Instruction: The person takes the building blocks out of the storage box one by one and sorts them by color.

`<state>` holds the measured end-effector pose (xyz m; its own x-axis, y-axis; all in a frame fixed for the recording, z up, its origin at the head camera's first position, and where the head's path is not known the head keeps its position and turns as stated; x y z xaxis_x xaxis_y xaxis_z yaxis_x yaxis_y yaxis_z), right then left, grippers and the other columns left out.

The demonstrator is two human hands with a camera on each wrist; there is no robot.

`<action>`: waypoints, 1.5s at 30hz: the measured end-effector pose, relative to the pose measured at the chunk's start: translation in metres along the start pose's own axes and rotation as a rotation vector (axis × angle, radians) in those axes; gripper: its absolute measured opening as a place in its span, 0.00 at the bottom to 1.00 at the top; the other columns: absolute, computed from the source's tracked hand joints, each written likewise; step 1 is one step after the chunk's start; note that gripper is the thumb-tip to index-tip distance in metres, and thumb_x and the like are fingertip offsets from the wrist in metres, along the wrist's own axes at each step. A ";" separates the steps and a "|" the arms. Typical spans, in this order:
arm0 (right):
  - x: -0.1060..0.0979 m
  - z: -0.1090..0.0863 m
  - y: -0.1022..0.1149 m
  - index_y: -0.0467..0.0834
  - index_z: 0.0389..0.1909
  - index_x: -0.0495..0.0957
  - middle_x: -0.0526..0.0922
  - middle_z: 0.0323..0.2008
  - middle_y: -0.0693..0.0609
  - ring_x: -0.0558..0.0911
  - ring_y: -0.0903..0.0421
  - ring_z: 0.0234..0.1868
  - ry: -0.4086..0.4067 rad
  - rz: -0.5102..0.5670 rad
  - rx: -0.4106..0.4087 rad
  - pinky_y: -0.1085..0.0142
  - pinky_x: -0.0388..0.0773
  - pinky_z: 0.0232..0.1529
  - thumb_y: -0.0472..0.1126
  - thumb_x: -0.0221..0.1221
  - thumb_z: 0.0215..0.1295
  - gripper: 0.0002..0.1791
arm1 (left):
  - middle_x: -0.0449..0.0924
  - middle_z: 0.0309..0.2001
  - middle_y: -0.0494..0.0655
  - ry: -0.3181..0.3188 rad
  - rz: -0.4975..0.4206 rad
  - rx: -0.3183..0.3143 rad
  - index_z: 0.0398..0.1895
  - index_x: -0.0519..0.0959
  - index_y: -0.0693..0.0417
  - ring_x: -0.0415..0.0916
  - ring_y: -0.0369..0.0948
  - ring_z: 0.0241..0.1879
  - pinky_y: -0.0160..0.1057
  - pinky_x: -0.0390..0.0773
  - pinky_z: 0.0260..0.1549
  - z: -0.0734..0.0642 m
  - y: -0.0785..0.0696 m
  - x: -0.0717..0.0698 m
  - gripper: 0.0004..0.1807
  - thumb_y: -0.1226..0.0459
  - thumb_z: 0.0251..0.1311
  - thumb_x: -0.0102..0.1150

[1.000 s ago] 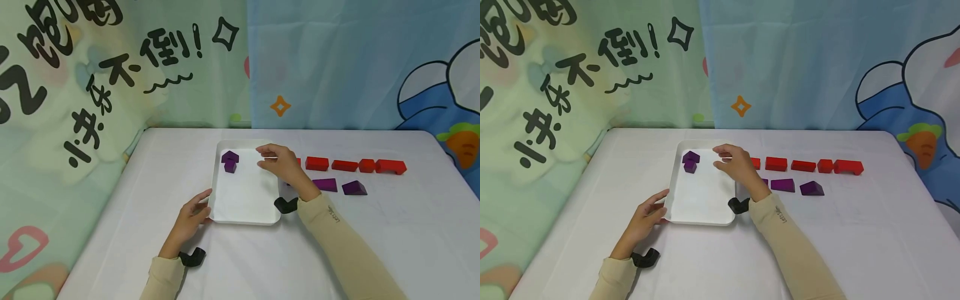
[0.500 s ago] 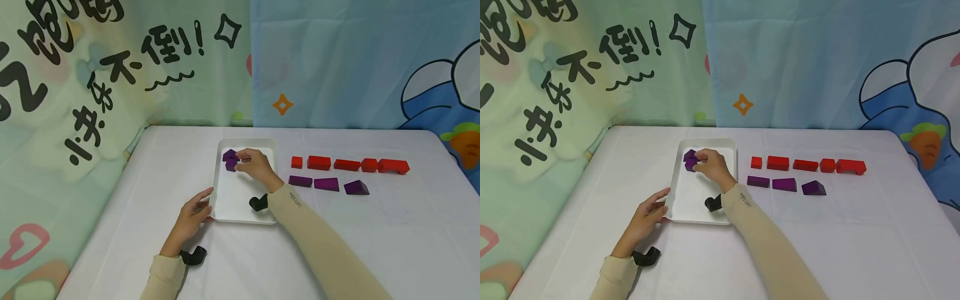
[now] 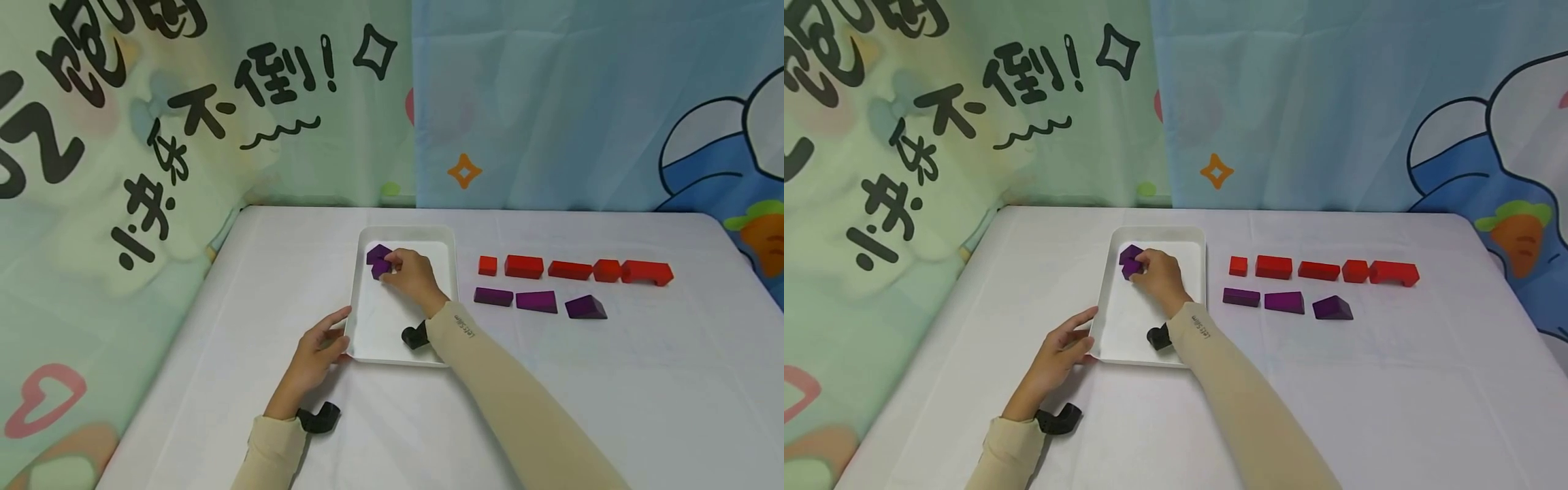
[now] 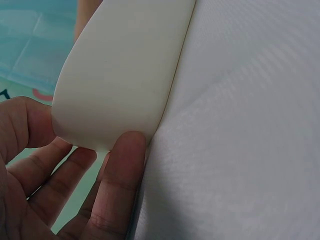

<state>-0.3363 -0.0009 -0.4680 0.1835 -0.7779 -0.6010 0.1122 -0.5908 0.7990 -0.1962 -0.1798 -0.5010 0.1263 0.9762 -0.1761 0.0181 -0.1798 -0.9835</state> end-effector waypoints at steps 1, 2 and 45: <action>-0.001 -0.001 0.001 0.30 0.56 0.85 0.88 0.49 0.36 0.85 0.41 0.53 0.005 0.008 0.000 0.52 0.82 0.60 0.32 0.72 0.65 0.19 | 0.78 0.63 0.75 -0.001 -0.002 0.000 0.77 0.70 0.70 0.80 0.65 0.61 0.46 0.92 0.45 0.000 0.000 0.000 0.28 0.77 0.75 0.54; -0.003 -0.002 0.001 0.30 0.56 0.85 0.88 0.50 0.36 0.86 0.40 0.54 0.011 0.017 0.000 0.52 0.82 0.60 0.32 0.71 0.66 0.19 | 0.78 0.63 0.75 -0.001 -0.002 -0.002 0.77 0.70 0.70 0.80 0.65 0.61 0.46 0.92 0.45 0.000 0.000 0.000 0.28 0.78 0.74 0.54; -0.266 -0.160 -0.159 0.28 0.73 0.69 0.71 0.67 0.19 0.71 0.19 0.65 -0.070 -0.267 0.097 0.22 0.73 0.59 0.33 0.62 0.79 0.28 | 0.71 0.72 0.74 0.003 0.004 -0.021 0.79 0.69 0.68 0.76 0.67 0.65 0.43 0.91 0.44 -0.003 0.003 0.003 0.31 0.78 0.73 0.55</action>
<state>-0.2465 0.3342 -0.4318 0.0915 -0.6031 -0.7924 0.0529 -0.7917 0.6086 -0.1930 -0.1780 -0.5046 0.1296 0.9752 -0.1797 0.0380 -0.1860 -0.9818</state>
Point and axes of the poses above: each hand's wrist, its own z-axis towards the middle knuckle, its own x-axis out of the palm, y = z × x, the point moved 7 cm from there along z, towards the middle knuckle
